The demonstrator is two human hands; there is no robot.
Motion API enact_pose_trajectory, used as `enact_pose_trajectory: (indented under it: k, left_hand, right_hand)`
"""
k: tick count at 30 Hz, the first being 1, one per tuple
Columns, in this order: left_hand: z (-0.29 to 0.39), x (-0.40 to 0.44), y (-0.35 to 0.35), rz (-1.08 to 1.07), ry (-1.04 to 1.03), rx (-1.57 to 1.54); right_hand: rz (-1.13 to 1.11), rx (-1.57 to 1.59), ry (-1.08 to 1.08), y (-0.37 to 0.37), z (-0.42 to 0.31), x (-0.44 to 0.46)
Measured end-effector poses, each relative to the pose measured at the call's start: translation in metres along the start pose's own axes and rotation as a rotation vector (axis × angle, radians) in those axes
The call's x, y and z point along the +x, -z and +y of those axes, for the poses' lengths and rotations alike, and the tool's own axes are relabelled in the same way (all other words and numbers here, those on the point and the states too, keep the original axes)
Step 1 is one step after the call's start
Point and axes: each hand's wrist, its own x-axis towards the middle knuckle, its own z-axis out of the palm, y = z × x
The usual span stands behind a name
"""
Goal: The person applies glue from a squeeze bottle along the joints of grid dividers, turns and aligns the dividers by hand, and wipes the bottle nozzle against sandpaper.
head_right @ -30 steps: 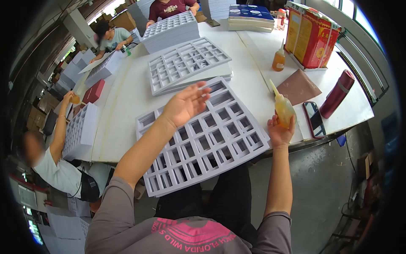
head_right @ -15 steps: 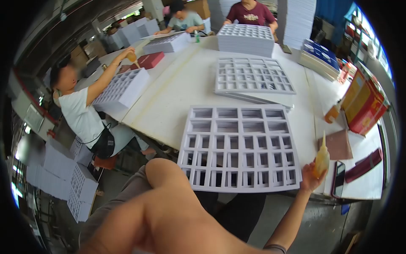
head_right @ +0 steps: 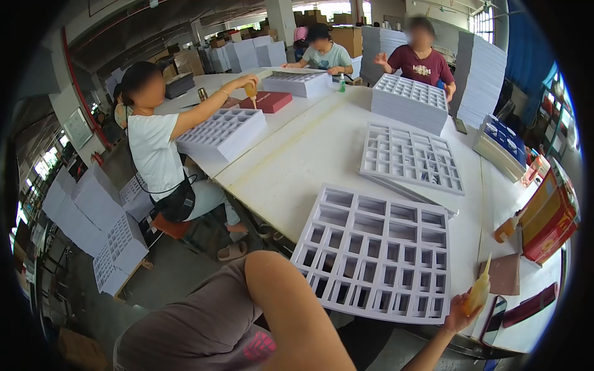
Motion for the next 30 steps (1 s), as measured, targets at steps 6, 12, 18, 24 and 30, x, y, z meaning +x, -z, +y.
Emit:
enact_pose_trajectory:
  k: [6,12,18,24,30]
  left_hand:
    - [-0.009,-0.004,0.006,-0.033,0.337,0.029]
    - [-0.028,-0.077,0.07,0.289,0.855,0.452]
    - [0.042,-0.091,0.021,0.851,0.246,0.843]
    - [0.086,-0.077,-0.027,0.687,-0.626,1.645]
    - [0.073,-0.091,-0.007,0.661,-0.63,1.265]
  right_hand:
    - [-0.052,-0.106,0.046,0.022,-0.006,0.001]
    - [0.004,-0.207,0.097,0.052,-0.016,0.004]
    - [0.018,-0.217,0.075,0.049,-0.019,0.006]
    - [-0.02,-0.196,-0.034,0.032,-0.016,0.003]
    - [-0.078,-0.174,-0.065,0.032,-0.009,0.004]
